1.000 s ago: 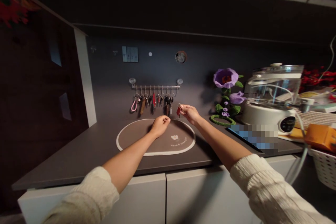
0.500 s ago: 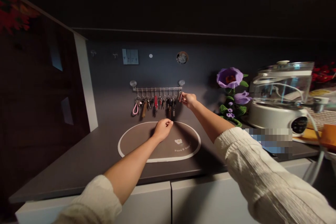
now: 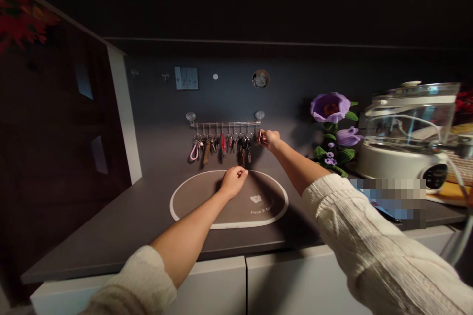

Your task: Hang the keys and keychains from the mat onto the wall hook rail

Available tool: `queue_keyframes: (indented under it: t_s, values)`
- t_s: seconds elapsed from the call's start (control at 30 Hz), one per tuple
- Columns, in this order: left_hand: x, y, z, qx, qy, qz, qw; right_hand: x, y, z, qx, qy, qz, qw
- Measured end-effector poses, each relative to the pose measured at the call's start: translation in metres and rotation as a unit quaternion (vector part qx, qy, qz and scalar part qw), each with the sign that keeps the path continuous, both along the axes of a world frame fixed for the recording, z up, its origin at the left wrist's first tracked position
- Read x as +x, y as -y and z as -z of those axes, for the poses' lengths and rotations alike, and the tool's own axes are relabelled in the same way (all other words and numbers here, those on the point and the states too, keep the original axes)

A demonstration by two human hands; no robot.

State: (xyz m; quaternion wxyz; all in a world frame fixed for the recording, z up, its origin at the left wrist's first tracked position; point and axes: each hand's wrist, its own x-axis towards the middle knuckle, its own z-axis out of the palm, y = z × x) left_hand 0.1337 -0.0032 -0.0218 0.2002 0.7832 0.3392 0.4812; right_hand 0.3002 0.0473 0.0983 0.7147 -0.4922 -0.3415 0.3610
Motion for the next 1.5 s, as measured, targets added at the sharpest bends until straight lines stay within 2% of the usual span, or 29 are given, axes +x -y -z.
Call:
queue_keyframes:
  t_s: [0.27,0.5,0.67,0.83,0.9,0.97,1.07,1.2,1.37,1.5]
  values:
    - [0.0,-0.002,0.0,-0.002,-0.001,-0.003,1.0,0.004,-0.004,0.012,-0.002,0.024,-0.003,1.0]
    - [0.0,-0.005,0.001,-0.003,0.003,-0.004,1.0,0.003,-0.007,0.022,0.048,0.009,-0.047,0.998]
    - [0.0,-0.007,0.002,-0.008,0.004,0.004,1.0,0.003,-0.007,0.029,0.055,0.024,-0.039,0.997]
    - [-0.006,-0.011,0.004,-0.007,-0.026,0.001,1.0,-0.001,0.014,0.04,0.003,0.03,0.005,1.0]
    - [-0.009,-0.012,0.001,-0.012,-0.027,-0.016,0.999,-0.007,0.029,0.045,-0.016,0.032,0.004,0.999]
    - [-0.014,-0.009,-0.006,-0.05,-0.01,-0.032,0.998,-0.015,0.047,0.047,-0.032,0.037,-0.014,0.999]
    - [-0.027,0.001,-0.023,-0.12,0.038,-0.031,0.992,-0.03,0.075,0.049,-0.028,0.056,-0.076,0.995]
    - [-0.058,0.028,-0.039,-0.081,0.082,0.048,0.992,-0.049,0.106,0.054,0.039,0.099,-0.163,0.981]
    - [-0.099,0.072,-0.034,-0.047,0.097,0.107,0.988,-0.071,0.134,0.071,0.162,0.17,-0.251,0.939]
    - [-0.117,0.096,-0.022,-0.046,0.098,0.112,0.988,-0.083,0.154,0.088,0.197,0.223,-0.274,0.915]
